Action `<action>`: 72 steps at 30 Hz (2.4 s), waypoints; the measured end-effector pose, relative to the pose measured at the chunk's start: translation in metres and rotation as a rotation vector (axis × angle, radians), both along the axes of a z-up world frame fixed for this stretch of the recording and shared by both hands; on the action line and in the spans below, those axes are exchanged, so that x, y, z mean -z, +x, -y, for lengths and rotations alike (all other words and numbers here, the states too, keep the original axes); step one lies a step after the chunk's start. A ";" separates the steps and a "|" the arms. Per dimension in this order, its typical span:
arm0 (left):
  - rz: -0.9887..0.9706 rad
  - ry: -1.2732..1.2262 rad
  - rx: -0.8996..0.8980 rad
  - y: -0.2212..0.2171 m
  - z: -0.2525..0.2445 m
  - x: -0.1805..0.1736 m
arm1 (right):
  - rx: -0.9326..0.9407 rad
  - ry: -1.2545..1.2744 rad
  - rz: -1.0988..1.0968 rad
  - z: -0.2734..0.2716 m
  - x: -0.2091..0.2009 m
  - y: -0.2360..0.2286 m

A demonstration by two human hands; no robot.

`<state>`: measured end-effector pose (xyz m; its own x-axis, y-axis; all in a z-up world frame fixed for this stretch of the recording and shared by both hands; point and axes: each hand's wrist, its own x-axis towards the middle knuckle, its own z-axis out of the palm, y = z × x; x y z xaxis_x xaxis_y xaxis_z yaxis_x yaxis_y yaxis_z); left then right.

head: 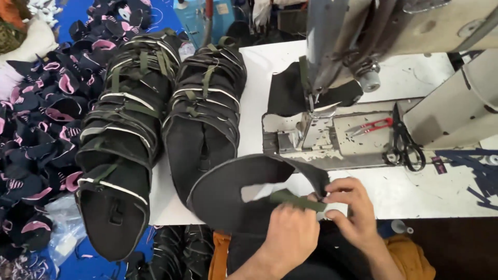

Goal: The person sorts through a pile of black sandals with green straps, selecting pairs and placing them on a table. They then use a sewing machine to stitch the straps onto the sandals, guiding the material under the needle and cutting the thread after each piece.

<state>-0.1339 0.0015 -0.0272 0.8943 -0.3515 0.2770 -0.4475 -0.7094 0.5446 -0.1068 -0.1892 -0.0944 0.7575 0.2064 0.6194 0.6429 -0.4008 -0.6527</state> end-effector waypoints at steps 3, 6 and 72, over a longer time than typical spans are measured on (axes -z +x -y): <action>-0.080 -0.025 0.011 0.005 -0.008 -0.022 | -0.223 0.331 -0.286 0.042 0.042 -0.014; -0.094 -0.190 -0.122 0.003 -0.032 -0.062 | -0.482 0.533 -0.604 0.066 0.037 -0.005; -0.023 -0.471 -0.109 0.304 -0.019 -0.021 | 0.501 -0.019 -0.398 0.065 -0.107 0.159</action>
<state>0.1705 0.0201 -0.0061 0.9266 -0.0964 0.3635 -0.3685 -0.4252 0.8267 0.0519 -0.2539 0.0128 0.9362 -0.2245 0.2703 0.0842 -0.6036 -0.7928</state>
